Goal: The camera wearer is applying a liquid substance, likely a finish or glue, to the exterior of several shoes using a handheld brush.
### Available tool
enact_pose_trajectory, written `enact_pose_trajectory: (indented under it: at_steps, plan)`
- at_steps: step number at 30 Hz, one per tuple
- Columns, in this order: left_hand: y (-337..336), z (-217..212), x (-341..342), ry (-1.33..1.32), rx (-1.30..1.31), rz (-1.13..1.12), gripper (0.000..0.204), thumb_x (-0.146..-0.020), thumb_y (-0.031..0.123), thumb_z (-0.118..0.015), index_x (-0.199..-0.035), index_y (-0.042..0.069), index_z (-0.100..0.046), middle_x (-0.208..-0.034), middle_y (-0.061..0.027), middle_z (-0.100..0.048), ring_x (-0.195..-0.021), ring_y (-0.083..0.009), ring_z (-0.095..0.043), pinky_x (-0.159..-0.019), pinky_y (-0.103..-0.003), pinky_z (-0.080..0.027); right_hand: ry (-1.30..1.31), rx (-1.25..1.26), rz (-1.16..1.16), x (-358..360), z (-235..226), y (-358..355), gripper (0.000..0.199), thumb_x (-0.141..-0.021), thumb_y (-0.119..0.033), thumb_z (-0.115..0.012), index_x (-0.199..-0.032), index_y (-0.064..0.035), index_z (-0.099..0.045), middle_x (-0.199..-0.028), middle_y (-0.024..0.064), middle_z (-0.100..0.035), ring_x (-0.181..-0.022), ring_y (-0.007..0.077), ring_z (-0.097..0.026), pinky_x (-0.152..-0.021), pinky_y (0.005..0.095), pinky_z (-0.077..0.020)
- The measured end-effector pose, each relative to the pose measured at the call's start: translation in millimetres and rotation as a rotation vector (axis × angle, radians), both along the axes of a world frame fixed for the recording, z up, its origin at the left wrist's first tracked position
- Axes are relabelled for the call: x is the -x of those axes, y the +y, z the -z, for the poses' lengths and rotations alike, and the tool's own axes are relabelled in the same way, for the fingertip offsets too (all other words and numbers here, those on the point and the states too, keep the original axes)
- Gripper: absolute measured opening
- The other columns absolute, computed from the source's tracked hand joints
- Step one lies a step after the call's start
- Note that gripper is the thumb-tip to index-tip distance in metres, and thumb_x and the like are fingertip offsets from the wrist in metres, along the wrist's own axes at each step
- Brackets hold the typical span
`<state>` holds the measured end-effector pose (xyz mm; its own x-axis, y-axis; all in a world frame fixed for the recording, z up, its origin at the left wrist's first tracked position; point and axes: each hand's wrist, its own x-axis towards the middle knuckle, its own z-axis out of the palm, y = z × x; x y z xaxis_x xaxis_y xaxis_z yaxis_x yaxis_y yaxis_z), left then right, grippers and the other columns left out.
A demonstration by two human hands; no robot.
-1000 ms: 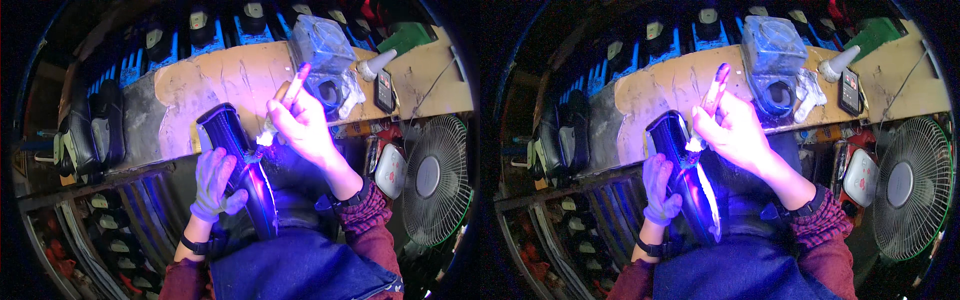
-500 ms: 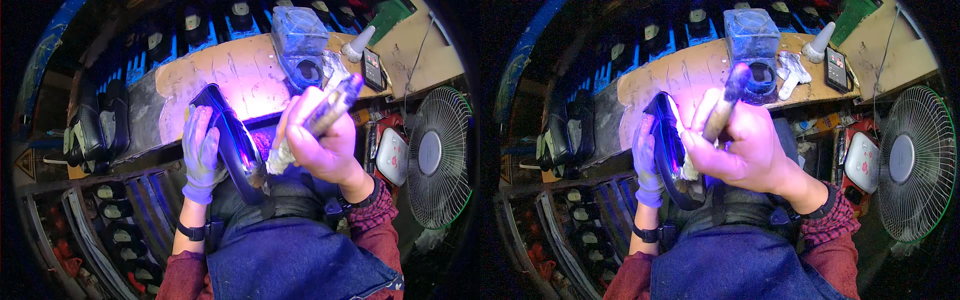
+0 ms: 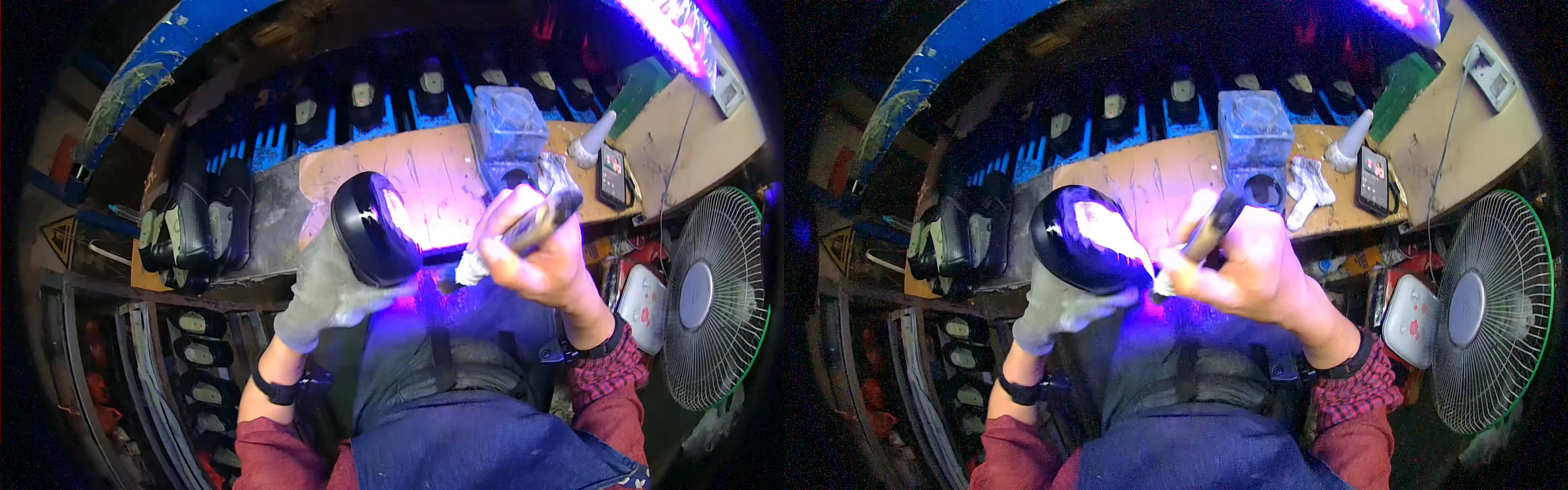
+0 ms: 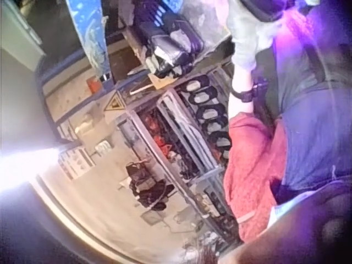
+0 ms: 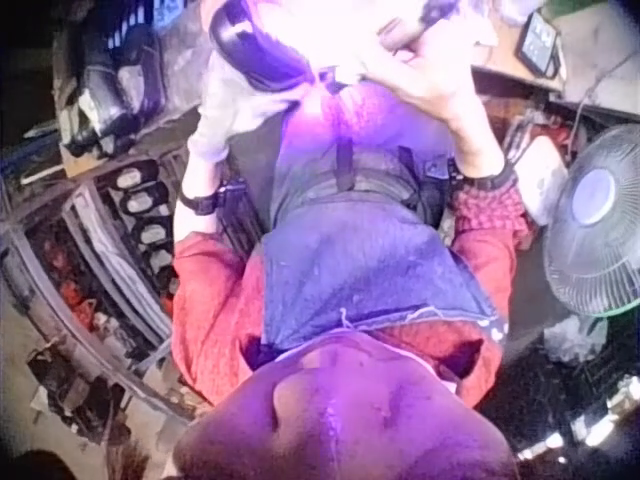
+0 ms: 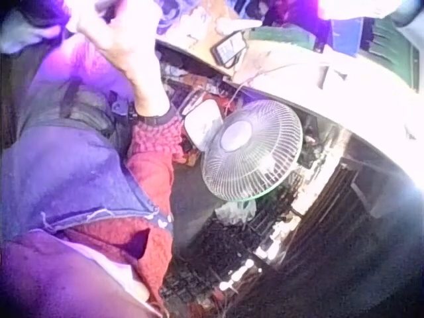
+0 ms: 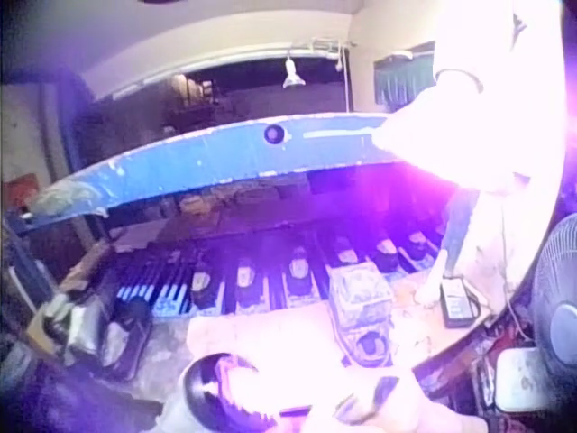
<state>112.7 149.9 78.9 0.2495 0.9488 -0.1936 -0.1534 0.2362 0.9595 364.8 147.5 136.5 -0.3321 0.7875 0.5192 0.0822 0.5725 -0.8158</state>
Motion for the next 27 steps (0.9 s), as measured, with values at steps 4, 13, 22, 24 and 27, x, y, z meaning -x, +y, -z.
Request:
enact_pose_trajectory:
  at_steps: [4,13,22,24,27]
  plan:
    - [-16,-15,1,0.546,-0.318,0.298,0.092,-0.055,0.026,-0.086,-0.130,0.002,-0.038,-0.114,-0.0118,-0.056,-0.107,-0.0226,-0.054,-0.096,-0.036,-0.042,0.616,0.151,-0.044,17,-17,12,0.006,-0.091,-0.009,-0.053,-0.091,-0.0037,-0.050,-0.071,0.0049,-0.057,-0.054,0.0093,-0.055,-0.049,0.0210,-0.0432]
    - [-11,5,-1,0.429,-0.126,0.362,0.088,-0.056,0.025,-0.085,-0.129,0.001,-0.041,-0.109,-0.0097,-0.059,-0.099,-0.0195,-0.058,-0.091,-0.033,-0.045,0.312,0.018,0.104,23,18,44,0.011,-0.087,-0.008,-0.061,-0.083,-0.0015,-0.054,-0.073,0.0024,-0.054,-0.060,0.0083,-0.054,-0.056,0.0230,-0.0440]
    - [14,19,-11,0.038,0.199,0.253,0.046,-0.072,0.009,-0.062,-0.117,0.000,-0.053,-0.097,-0.0060,-0.064,-0.082,-0.0124,-0.062,-0.077,-0.026,-0.050,0.163,-0.009,0.139,10,69,41,0.011,-0.082,0.000,-0.062,-0.076,-0.0008,-0.052,-0.079,0.0093,-0.058,-0.073,0.0156,-0.060,-0.062,0.0290,-0.0478]
    - [22,48,0,-0.084,0.231,0.220,0.045,-0.078,0.021,-0.059,-0.118,0.001,-0.052,-0.097,-0.0066,-0.063,-0.087,-0.0131,-0.061,-0.080,-0.028,-0.049,0.253,0.043,0.108,14,80,42,0.011,-0.084,-0.002,-0.061,-0.077,-0.0009,-0.052,-0.078,0.0066,-0.054,-0.067,0.0127,-0.058,-0.057,0.0274,-0.0448]
    - [27,47,-17,-0.404,0.411,0.048,0.049,-0.090,0.042,-0.054,-0.121,0.004,-0.052,-0.106,-0.0073,-0.061,-0.094,-0.0168,-0.061,-0.084,-0.031,-0.050,0.212,0.271,0.268,-5,72,41,0.011,-0.088,-0.007,-0.057,-0.080,-0.0019,-0.052,-0.078,0.0048,-0.054,-0.063,0.0100,-0.057,-0.055,0.0246,-0.0446]
